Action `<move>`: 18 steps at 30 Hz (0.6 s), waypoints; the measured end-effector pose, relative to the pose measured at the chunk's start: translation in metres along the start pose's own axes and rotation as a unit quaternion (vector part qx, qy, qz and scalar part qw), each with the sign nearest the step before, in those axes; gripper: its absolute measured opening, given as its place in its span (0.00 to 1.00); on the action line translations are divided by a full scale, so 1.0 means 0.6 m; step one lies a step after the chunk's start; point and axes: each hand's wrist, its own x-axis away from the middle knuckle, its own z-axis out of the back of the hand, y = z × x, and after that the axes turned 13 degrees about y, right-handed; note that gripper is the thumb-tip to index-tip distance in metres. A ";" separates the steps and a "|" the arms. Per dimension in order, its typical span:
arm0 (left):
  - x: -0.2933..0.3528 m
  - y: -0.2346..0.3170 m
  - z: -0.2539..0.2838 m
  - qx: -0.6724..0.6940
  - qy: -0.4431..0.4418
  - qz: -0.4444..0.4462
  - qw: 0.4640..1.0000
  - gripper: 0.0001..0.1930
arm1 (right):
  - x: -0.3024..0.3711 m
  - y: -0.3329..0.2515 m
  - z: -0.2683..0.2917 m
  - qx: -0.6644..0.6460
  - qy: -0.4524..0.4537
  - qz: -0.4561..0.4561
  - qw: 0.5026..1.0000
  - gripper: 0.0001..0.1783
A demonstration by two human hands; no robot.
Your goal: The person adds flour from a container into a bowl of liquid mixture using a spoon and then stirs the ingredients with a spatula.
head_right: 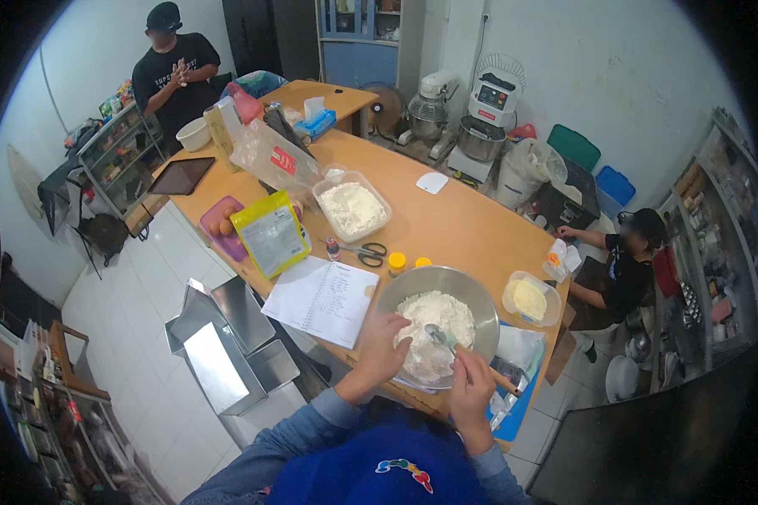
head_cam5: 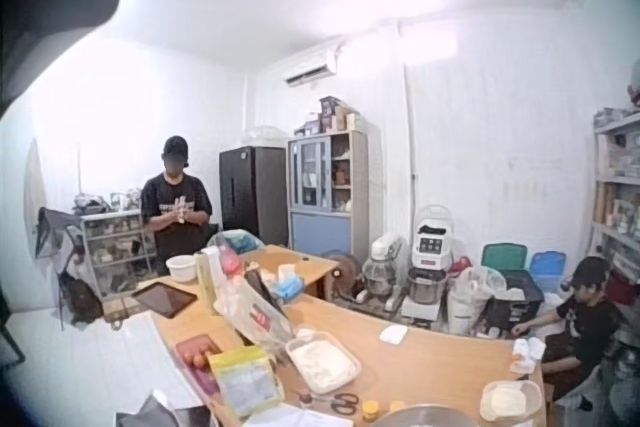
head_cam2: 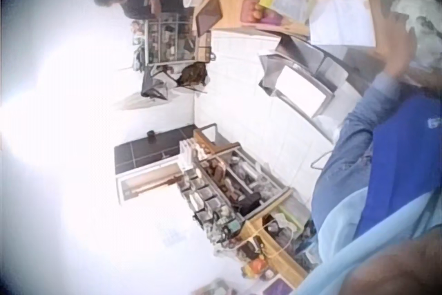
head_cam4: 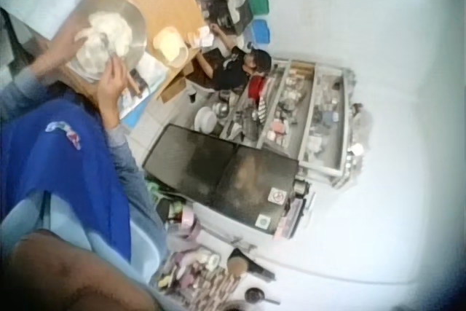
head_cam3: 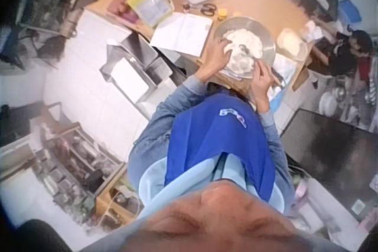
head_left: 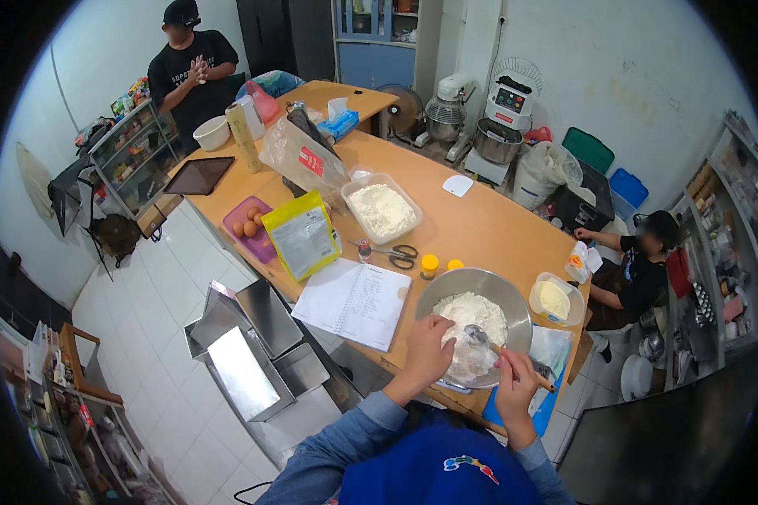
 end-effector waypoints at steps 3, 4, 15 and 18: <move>0.006 0.008 -0.015 -0.026 -0.046 -0.011 0.999 0.13 | -0.001 -0.018 0.003 0.015 0.030 -0.009 0.999 0.06; 0.007 0.010 -0.019 -0.023 -0.052 -0.017 0.998 0.13 | 0.000 -0.012 0.003 0.016 0.039 -0.010 0.999 0.06; 0.001 0.017 -0.035 -0.075 -0.002 -0.030 0.997 0.10 | -0.012 0.025 0.037 -0.034 0.056 -0.121 0.990 0.06; 0.007 0.016 -0.035 0.074 -0.137 0.064 0.986 0.13 | -0.021 0.015 0.030 -0.058 0.082 -0.121 0.988 0.07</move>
